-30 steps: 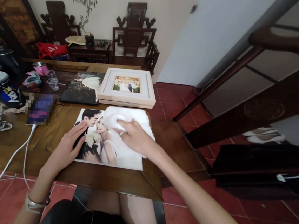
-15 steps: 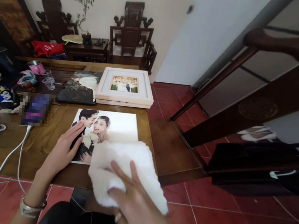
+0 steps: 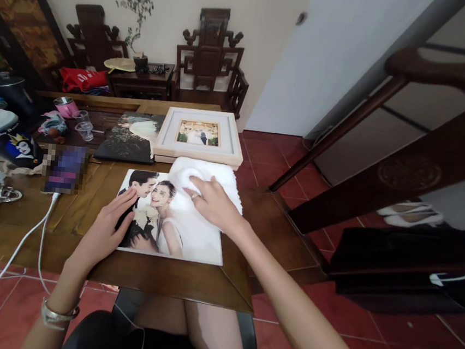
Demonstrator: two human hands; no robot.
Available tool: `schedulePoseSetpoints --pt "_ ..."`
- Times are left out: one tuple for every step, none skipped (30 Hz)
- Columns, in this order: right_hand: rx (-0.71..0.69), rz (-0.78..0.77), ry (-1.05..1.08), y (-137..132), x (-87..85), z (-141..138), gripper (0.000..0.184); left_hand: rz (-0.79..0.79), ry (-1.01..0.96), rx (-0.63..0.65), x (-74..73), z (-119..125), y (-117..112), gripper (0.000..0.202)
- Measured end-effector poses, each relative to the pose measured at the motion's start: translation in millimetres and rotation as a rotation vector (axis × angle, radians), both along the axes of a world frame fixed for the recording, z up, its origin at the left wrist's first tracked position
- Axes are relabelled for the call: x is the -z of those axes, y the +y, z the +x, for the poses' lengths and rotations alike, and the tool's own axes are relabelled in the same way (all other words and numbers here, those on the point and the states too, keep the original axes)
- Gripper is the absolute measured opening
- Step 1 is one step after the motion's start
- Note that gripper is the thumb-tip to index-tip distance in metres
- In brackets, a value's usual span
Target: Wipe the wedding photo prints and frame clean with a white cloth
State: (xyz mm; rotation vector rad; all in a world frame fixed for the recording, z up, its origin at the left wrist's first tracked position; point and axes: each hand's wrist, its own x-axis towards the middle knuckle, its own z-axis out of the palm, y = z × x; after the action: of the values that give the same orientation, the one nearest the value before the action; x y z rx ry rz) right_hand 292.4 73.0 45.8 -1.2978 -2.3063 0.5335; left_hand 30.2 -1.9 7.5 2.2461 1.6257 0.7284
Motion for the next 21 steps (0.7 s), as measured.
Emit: schedulePoseSetpoints --pt "0.017 0.013 -0.012 1.0 1.2 -1.1 0.015 -0.004 -0.007 -0.006 0.0 0.2 0.1 0.045" --pt "0.024 0.027 -0.035 -2.4 2.0 -2.5 0.014 -0.009 -0.014 -0.012 -0.1 0.4 0.1 0.045" --pt "0.021 0.043 -0.064 -10.0 2.5 -3.9 0.015 -0.011 -0.022 -0.015 -0.3 0.7 0.1 0.045" --pt "0.007 0.058 -0.096 -21.5 2.8 -5.3 0.018 -0.011 -0.028 -0.015 -0.5 1.0 0.1 0.045" --pt "-0.014 0.07 -0.127 -36.1 3.0 -6.5 0.022 -0.009 -0.035 -0.015 -0.7 1.3 0.1 0.045" --pt "-0.042 0.08 -0.151 -53.0 3.1 -7.3 0.025 -0.005 -0.04 -0.015 -0.8 1.6 0.2 0.045" --pt "-0.076 0.074 -0.168 -71.3 3.2 -7.5 0.027 -0.002 -0.043 -0.016 -0.8 1.8 0.3 0.045" --pt "-0.091 0.082 -0.161 -89.9 3.2 -7.3 0.027 0.001 -0.044 -0.016 -0.8 2.1 0.4 0.045" --pt "-0.114 0.086 -0.149 -107.8 3.1 -6.6 0.027 0.003 -0.042 -0.017 -0.7 2.4 0.5 0.045" --pt "-0.151 0.081 -0.137 -124.0 3.0 -5.6 0.027 0.004 -0.039 -0.018 -0.7 2.6 0.7 0.045" --pt "-0.184 0.074 -0.128 -137.8 2.9 -4.7 0.027 0.005 -0.036 -0.018 -0.7 2.8 0.8 0.045" --pt "-0.22 0.062 -0.123 -148.5 2.6 -3.9 0.026 0.006 -0.033 -0.017 -0.7 3.0 0.9 0.045" --pt "-0.248 0.05 -0.121 -155.8 2.3 -3.4 0.026 0.005 -0.03 -0.015 -0.9 3.0 1.0 0.045" --pt "-0.265 0.041 -0.119 -159.4 2.0 -3.4 0.025 0.004 -0.025 -0.015 -1.0 3.1 1.0 0.045" --pt "-0.273 0.037 -0.115 -159.4 1.7 -3.9 0.025 0.002 -0.02 -0.013 -1.2 3.0 0.9 0.045" --pt "-0.272 0.035 -0.11 -155.9 1.3 -4.8 0.026 0.001 -0.013 -0.011 -1.3 2.8 0.8 0.045" --pt "-0.263 0.035 -0.105 -149.3 0.8 -6.1 0.027 0.0 -0.006 -0.009 -1.5 2.5 0.7 0.045" --pt "-0.251 0.035 -0.104 -140.0 0.3 -7.7 0.029 0.0 0.0 -0.007 -1.6 2.1 0.6 0.045" --pt "-0.236 0.034 -0.107 -128.5 -0.3 -9.5 0.031 -0.001 0.004 -0.004 -1.6 1.7 0.6 0.045" --pt "-0.224 0.031 -0.115 -115.3 -0.8 -11.6 0.032 -0.002 0.008 0.0 -1.6 1.2 0.6 0.045" --pt "-0.208 0.031 -0.124 -101.0 -1.3 -13.6 0.034 -0.001 0.009 0.005 -1.6 0.8 0.6 0.045"
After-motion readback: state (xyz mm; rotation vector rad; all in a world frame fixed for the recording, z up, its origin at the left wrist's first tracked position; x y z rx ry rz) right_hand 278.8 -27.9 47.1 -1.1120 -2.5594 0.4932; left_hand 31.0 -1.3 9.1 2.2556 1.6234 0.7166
